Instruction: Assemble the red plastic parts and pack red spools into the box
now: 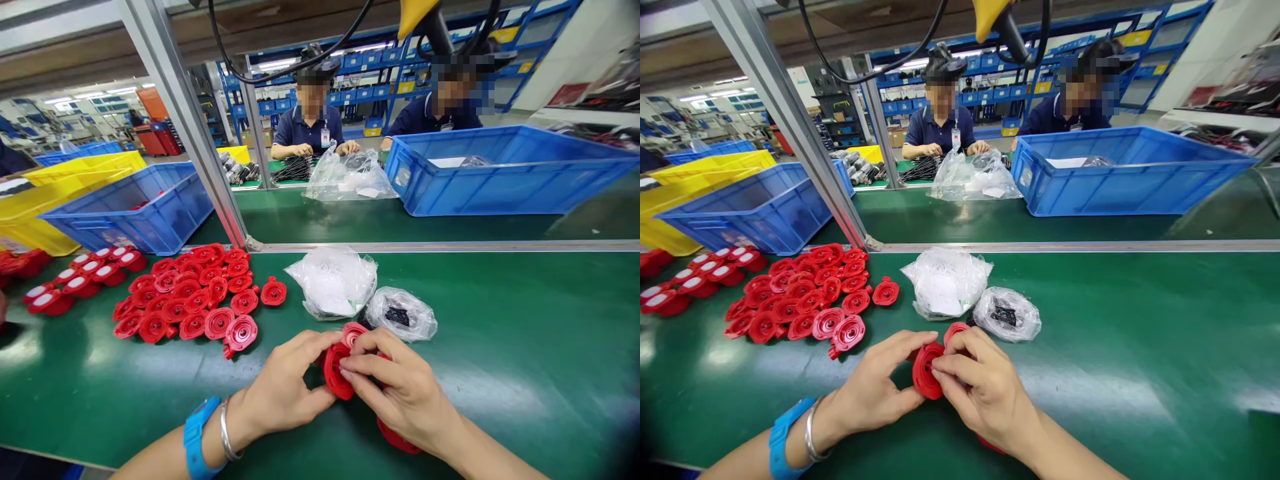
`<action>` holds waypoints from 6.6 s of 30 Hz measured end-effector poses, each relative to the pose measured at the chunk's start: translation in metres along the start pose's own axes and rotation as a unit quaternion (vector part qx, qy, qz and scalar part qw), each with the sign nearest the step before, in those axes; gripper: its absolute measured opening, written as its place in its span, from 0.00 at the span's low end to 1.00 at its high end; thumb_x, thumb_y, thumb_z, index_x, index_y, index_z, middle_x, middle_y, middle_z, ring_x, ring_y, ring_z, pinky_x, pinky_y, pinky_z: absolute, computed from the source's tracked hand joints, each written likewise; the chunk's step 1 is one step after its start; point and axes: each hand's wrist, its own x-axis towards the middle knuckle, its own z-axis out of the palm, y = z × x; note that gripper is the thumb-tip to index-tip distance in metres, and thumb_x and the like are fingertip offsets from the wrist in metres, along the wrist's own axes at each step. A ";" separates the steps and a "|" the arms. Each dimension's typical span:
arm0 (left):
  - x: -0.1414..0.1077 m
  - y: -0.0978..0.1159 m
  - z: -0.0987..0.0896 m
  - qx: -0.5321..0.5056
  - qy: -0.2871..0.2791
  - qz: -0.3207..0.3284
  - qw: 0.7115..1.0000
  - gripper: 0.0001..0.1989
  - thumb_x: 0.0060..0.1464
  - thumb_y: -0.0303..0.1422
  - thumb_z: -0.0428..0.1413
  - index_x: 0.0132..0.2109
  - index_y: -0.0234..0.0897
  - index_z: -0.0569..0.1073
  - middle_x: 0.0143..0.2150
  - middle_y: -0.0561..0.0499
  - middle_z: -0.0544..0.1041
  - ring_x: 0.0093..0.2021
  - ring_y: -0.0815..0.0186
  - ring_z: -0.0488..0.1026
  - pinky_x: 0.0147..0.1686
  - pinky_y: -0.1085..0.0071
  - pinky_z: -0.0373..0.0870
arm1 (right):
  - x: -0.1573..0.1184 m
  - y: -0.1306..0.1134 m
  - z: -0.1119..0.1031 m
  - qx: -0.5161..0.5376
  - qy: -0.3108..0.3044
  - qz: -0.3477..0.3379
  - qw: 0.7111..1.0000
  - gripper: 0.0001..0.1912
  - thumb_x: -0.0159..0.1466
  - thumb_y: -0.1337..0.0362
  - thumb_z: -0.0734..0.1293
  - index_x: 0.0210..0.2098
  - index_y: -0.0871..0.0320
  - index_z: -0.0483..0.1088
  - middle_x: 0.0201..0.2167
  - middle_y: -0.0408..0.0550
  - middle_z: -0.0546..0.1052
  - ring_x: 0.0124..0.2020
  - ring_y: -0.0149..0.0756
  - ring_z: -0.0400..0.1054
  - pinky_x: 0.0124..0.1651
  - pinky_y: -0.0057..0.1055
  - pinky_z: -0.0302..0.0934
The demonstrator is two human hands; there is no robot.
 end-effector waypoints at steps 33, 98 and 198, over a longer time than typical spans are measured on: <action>0.003 0.010 0.002 -0.260 0.018 -0.208 0.943 0.34 0.39 0.33 0.71 0.56 0.46 0.73 0.41 0.53 0.73 0.39 0.66 0.75 0.42 0.71 0.75 | 0.007 -0.011 -0.022 0.007 -0.043 -0.028 0.999 0.15 0.61 0.75 0.63 0.46 0.61 0.73 0.33 0.50 0.71 0.34 0.33 0.64 0.37 0.34 0.65; -0.001 0.003 0.009 -0.209 0.020 -0.113 0.971 0.31 0.51 0.27 0.63 0.60 0.53 0.66 0.50 0.51 0.72 0.46 0.66 0.75 0.46 0.71 0.75 | 0.006 0.011 -0.024 0.089 -0.044 0.173 0.980 0.02 0.63 0.63 0.68 0.35 0.49 0.75 0.38 0.43 0.74 0.41 0.31 0.71 0.44 0.28 0.67; -0.004 0.006 0.009 -0.150 0.088 -0.096 0.980 0.30 0.44 0.29 0.69 0.55 0.42 0.72 0.38 0.53 0.74 0.33 0.71 0.76 0.33 0.77 0.77 | 0.009 -0.014 -0.005 0.047 -0.084 0.010 0.995 0.08 0.61 0.75 0.61 0.30 0.59 0.68 0.31 0.49 0.71 0.32 0.33 0.63 0.36 0.35 0.62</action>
